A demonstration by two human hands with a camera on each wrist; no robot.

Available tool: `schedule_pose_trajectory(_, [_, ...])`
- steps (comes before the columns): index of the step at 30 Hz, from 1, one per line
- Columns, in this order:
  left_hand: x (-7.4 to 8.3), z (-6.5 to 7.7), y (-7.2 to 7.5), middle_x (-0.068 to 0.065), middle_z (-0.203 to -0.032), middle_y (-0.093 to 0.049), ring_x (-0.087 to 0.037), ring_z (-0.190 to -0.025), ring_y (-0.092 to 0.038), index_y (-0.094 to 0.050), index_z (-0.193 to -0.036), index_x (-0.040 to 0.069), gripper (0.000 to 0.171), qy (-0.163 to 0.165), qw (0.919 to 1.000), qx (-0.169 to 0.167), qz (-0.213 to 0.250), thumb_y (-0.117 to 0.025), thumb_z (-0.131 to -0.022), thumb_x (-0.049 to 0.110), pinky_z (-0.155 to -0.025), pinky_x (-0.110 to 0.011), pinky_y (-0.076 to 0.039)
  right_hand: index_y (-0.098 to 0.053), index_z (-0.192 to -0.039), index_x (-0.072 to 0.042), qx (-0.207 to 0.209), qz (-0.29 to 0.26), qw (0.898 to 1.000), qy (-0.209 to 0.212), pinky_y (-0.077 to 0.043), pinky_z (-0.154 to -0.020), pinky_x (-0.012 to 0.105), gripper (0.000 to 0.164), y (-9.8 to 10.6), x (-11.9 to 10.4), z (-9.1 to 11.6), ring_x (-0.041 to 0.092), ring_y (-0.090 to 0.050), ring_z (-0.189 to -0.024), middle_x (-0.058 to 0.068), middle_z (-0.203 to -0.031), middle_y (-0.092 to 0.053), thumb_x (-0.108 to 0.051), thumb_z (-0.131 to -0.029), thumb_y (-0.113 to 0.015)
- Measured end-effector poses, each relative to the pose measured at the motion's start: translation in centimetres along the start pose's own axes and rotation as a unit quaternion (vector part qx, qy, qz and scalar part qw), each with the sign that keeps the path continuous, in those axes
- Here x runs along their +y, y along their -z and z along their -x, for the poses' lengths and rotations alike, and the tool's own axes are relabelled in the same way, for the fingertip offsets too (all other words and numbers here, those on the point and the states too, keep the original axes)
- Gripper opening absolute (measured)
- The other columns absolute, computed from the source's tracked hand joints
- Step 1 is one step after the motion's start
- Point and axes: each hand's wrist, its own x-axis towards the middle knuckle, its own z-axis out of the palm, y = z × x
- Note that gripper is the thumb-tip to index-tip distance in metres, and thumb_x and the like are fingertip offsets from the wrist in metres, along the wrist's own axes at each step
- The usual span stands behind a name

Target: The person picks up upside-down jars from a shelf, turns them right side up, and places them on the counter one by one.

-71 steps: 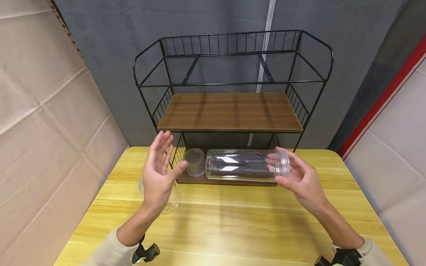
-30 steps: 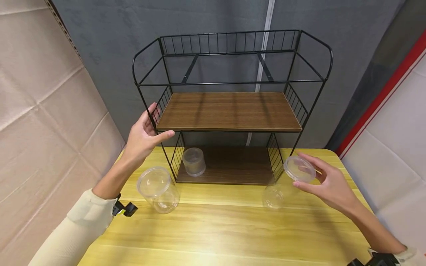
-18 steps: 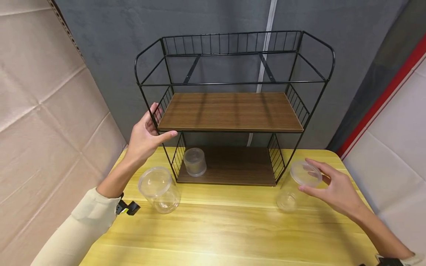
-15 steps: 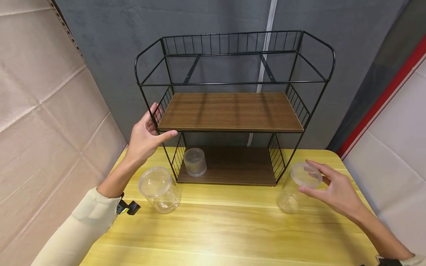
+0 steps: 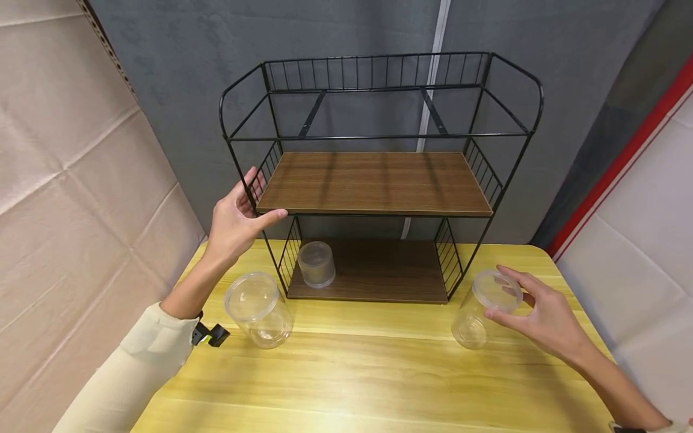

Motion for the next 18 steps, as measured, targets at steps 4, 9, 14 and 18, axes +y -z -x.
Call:
schedule_pose_trajectory(4, [-0.15, -0.16, -0.07, -0.012, -0.161, -0.048, -0.025, -0.148, -0.049, -0.034, -0.166, 0.016, 0.099, -0.007, 0.9999, 0.008, -0.004, -0.091, -0.087, 0.030, -0.119, -0.044, -0.045, -0.055, -0.156, -0.016, 0.009, 0.002, 1.000, 0.014, -0.035, -0.089, -0.007, 0.087, -0.17, -0.08, 0.12, -0.029, -0.036, -0.115, 0.015, -0.145, -0.061, -0.016, -0.079, -0.095])
schedule_pose_trajectory(9, [-0.31, -0.30, -0.29, -0.011, -0.159, -0.052, -0.023, -0.145, -0.052, -0.039, -0.164, 0.013, 0.095, -0.018, 0.9996, 0.021, 0.001, -0.091, -0.086, 0.026, -0.117, -0.041, -0.047, -0.057, -0.154, -0.014, 0.023, -0.001, 0.999, 0.041, -0.037, -0.090, -0.006, 0.089, -0.50, -0.17, 0.22, -0.027, -0.041, -0.117, -0.037, -0.134, -0.050, -0.013, -0.075, -0.098])
schedule_pose_trajectory(14, [-0.32, -0.26, -0.40, -0.010, -0.158, -0.054, -0.024, -0.144, -0.054, -0.041, -0.163, 0.011, 0.093, -0.021, 0.9993, 0.030, -0.002, -0.091, -0.086, 0.025, -0.116, -0.042, -0.048, -0.058, -0.153, -0.012, 0.039, 0.005, 0.996, 0.077, -0.036, -0.095, -0.005, 0.094, -0.48, -0.42, 0.12, -0.023, -0.042, -0.122, -0.039, -0.141, -0.045, -0.009, -0.069, -0.100])
schedule_pose_trajectory(18, [-0.21, -0.29, -0.41, -0.010, -0.159, -0.052, -0.024, -0.144, -0.054, -0.040, -0.163, 0.008, 0.093, -0.025, 0.9992, 0.030, -0.002, -0.091, -0.087, 0.024, -0.116, -0.041, -0.048, -0.057, -0.154, -0.015, 0.066, 0.040, 0.992, 0.099, -0.027, -0.100, -0.005, 0.102, -0.14, -0.93, 0.02, -0.022, -0.036, -0.129, -0.018, -0.147, -0.053, -0.010, -0.063, -0.102])
